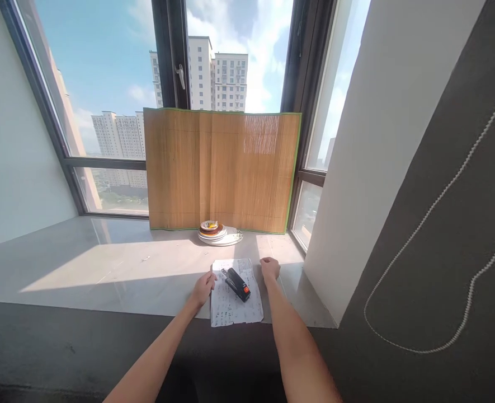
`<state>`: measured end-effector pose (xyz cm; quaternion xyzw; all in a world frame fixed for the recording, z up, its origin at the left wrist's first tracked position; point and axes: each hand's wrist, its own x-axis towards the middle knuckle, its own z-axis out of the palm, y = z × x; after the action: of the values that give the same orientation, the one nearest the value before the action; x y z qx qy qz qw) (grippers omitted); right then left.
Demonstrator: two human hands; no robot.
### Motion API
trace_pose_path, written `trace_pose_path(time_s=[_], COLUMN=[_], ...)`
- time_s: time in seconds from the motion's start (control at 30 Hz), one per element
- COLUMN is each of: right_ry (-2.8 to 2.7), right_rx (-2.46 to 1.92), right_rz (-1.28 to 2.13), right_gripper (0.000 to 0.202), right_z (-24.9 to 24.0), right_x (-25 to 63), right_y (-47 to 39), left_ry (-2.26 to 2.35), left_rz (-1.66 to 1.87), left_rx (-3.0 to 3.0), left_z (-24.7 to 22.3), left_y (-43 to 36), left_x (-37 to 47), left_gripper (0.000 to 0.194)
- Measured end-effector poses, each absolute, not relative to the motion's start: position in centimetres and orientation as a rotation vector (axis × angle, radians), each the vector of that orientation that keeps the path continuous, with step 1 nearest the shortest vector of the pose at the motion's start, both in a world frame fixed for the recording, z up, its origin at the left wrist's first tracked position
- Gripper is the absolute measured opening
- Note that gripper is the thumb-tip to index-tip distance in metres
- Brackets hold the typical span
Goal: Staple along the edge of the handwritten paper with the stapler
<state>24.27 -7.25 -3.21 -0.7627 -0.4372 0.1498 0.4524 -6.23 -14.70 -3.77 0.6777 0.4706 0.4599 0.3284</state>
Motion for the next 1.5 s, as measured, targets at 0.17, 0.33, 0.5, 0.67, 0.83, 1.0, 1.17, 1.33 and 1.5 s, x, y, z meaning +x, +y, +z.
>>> trace_pose_path(time_s=[0.17, 0.33, 0.5, 0.67, 0.83, 1.0, 1.17, 1.33, 1.5], right_ry=[-1.093, -1.228, -1.474, -1.508, -1.506, -1.505, -1.485, -1.460, -1.295], right_rx=[-1.872, -1.831, -1.738, -1.720, -1.713, -1.663, -1.617, -1.514, -1.490], right_rz=[0.345, 0.223, 0.079, 0.075, 0.087, 0.121, 0.178, 0.272, 0.366], right_gripper=[0.015, 0.015, 0.019, 0.021, 0.023, 0.023, 0.020, 0.010, 0.027], right_z=[-2.9, -4.7, -6.5, -6.2, -6.1, -6.2, -5.8, -5.1, -5.0], right_x=[25.0, 24.6, 23.5, 23.0, 22.8, 23.0, 22.8, 22.7, 22.9], right_y=[-6.0, -9.0, -12.2, -12.6, -12.3, -12.4, -12.8, -13.4, -13.7], left_ry=[1.254, 1.431, 1.893, 1.874, 1.883, 1.916, 1.950, 1.913, 1.798], left_rz=[1.191, 1.259, 0.933, 0.739, 0.517, 0.544, 0.609, 0.628, 0.865], left_rx=[1.793, 1.856, 2.126, 2.165, 2.276, 2.368, 2.374, 2.369, 2.455], left_z=[-4.7, -4.8, -2.6, -2.5, -3.9, -4.2, -3.8, -3.9, -4.9], left_y=[-14.4, -13.6, -9.1, -4.9, -3.7, -5.1, -8.3, -11.4, -14.2], left_x=[-6.3, -6.5, -8.7, -10.3, -10.0, -9.6, -9.3, -9.0, -7.8], left_gripper=[0.042, 0.026, 0.035, 0.056, 0.059, 0.044, 0.034, 0.031, 0.031])
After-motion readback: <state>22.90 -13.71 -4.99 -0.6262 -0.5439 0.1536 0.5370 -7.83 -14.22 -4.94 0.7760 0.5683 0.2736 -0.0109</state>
